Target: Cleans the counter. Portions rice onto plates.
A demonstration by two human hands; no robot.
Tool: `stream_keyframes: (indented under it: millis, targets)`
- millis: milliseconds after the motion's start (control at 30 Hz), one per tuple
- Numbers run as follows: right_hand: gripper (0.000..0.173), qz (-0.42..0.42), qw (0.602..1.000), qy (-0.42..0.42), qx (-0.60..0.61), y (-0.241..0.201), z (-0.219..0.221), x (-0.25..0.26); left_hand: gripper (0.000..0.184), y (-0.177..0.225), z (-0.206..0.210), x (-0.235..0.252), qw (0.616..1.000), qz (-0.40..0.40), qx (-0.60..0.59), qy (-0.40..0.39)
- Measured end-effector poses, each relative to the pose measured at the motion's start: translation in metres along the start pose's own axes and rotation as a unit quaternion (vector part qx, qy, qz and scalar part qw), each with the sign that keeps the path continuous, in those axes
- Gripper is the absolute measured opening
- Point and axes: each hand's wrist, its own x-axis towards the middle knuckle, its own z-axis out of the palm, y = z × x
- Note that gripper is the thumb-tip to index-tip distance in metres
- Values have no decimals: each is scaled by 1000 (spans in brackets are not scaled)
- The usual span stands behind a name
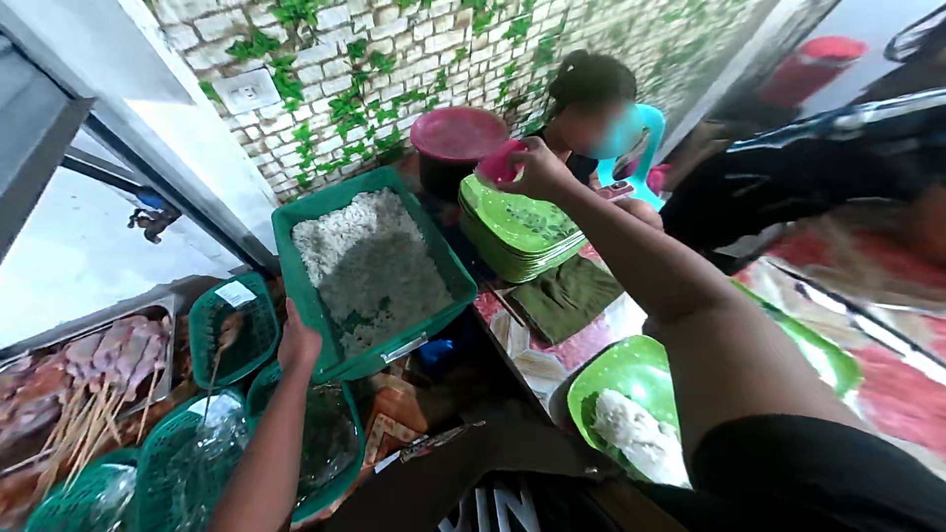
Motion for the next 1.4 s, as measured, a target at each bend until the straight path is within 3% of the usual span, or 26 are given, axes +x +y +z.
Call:
stream_keyframes:
  millis: [133,267,467,867,1233,1333,1400]
  targets:
    - [28,-84,987,-19,-134,20,22,5,82,1,0,-2,1000,-8,12,2]
    - [25,-124,975,-40,-178,38,33,1,84,2,2,0,1000,-15,15,4]
    - [18,-160,975,7,-156,53,34,-25,86,2,2,0,1000,-15,20,0]
    - [16,-133,980,56,-135,49,50,-28,82,2,2,0,1000,-17,21,-6]
    - [16,-193,965,-10,-177,46,-7,-71,83,1,-1,-1,1000,-6,6,-6]
    - [16,-181,972,10,-151,54,-10,-80,83,2,0,0,1000,-6,7,-8]
    - [20,-136,986,76,-62,54,-8,-78,83,2,-1,0,1000,-2,6,-10]
